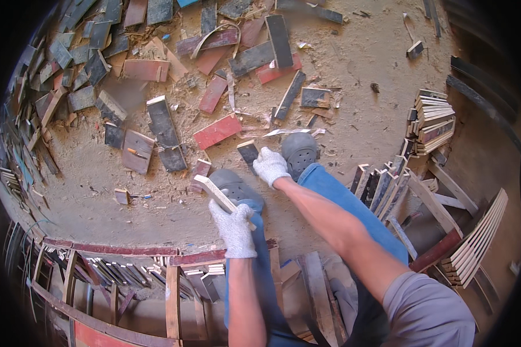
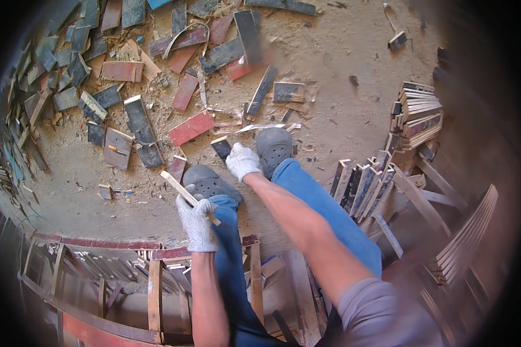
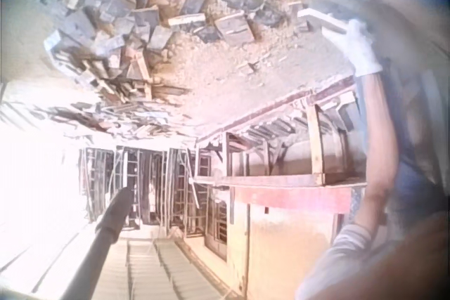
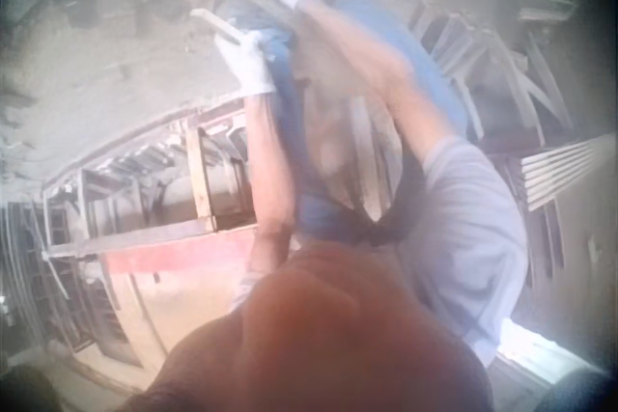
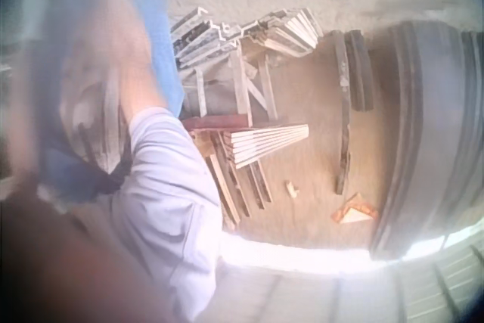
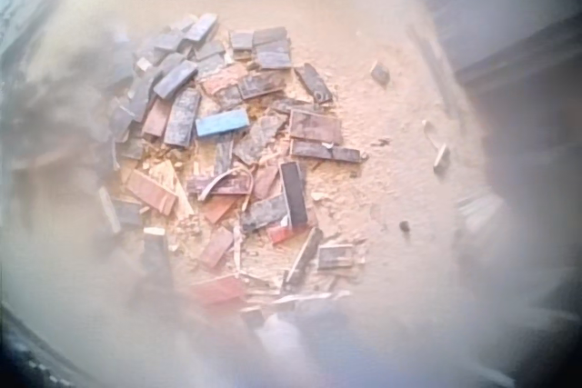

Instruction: The person uses a pneumatic nail gun to attach thin wooden strips to a large wooden board or frame. They repeatedly pick up strips, position them, and drive nails to secure them in place.

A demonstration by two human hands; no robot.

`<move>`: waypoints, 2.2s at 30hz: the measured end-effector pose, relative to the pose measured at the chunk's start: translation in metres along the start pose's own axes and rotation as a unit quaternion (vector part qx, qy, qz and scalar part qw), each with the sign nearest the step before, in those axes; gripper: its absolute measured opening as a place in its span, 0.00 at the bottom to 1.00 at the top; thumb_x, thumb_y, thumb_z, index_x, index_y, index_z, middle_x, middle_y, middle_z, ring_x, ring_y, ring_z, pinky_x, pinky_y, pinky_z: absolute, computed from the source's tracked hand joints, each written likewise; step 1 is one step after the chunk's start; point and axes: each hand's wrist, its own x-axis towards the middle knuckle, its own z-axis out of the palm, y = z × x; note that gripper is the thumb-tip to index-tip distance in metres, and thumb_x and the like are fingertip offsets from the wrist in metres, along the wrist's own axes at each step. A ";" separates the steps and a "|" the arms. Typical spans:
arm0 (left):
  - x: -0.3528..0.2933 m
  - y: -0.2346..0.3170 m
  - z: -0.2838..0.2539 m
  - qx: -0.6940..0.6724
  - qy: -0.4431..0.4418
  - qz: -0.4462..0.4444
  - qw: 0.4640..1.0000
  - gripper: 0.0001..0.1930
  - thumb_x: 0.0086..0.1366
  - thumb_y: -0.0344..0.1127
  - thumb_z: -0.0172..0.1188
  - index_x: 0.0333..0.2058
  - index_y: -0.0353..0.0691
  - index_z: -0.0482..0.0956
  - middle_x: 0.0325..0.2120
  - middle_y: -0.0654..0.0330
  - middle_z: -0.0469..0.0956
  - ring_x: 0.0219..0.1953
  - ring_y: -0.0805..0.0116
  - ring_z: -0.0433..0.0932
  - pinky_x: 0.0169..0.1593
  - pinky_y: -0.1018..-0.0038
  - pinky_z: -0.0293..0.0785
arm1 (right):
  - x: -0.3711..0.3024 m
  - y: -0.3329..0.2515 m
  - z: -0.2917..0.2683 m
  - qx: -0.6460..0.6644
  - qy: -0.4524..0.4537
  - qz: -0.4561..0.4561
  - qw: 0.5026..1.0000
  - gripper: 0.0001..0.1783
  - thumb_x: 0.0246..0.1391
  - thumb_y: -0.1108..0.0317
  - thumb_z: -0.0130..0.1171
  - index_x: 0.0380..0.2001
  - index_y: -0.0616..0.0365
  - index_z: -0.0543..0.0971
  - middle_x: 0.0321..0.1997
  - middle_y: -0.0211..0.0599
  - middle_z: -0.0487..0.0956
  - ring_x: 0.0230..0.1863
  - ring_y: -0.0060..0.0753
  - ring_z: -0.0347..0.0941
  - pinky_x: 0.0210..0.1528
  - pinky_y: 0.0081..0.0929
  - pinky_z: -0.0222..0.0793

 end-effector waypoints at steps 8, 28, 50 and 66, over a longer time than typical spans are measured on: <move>0.014 -0.010 -0.003 -0.015 -0.032 -0.037 0.999 0.31 0.46 0.23 0.65 0.51 0.39 0.64 0.37 0.58 0.74 0.32 0.70 0.76 0.32 0.72 0.78 | 0.007 -0.018 -0.077 -0.086 0.134 -0.150 0.976 0.22 0.54 0.51 0.65 0.40 0.58 0.72 0.33 0.54 0.81 0.35 0.58 0.80 0.39 0.52 0.74; 0.016 0.031 -0.035 -0.062 0.103 -0.014 0.993 0.31 0.59 0.30 0.69 0.58 0.32 0.64 0.34 0.59 0.75 0.30 0.73 0.74 0.33 0.76 0.76 | -0.011 -0.019 0.007 -0.143 0.020 0.007 0.989 0.27 0.51 0.47 0.63 0.45 0.57 0.79 0.49 0.57 0.76 0.55 0.56 0.71 0.56 0.51 0.69; 0.029 -0.021 -0.018 0.130 -0.061 -0.037 0.989 0.28 0.51 0.26 0.68 0.51 0.34 0.69 0.31 0.58 0.76 0.30 0.66 0.79 0.34 0.71 0.77 | 0.062 -0.080 -0.199 0.133 -0.123 -0.205 0.962 0.32 0.49 0.60 0.71 0.59 0.53 0.78 0.49 0.34 0.84 0.47 0.28 0.79 0.54 0.29 0.76; 0.149 -0.075 0.014 0.465 0.160 0.278 0.825 0.49 0.45 0.45 0.80 0.63 0.36 0.64 0.59 0.47 0.70 0.64 0.47 0.66 0.67 0.57 0.62 | 0.137 0.004 -0.197 -0.405 0.265 -0.366 0.795 0.13 0.48 0.65 0.65 0.39 0.51 0.83 0.47 0.49 0.78 0.50 0.53 0.75 0.51 0.49 0.72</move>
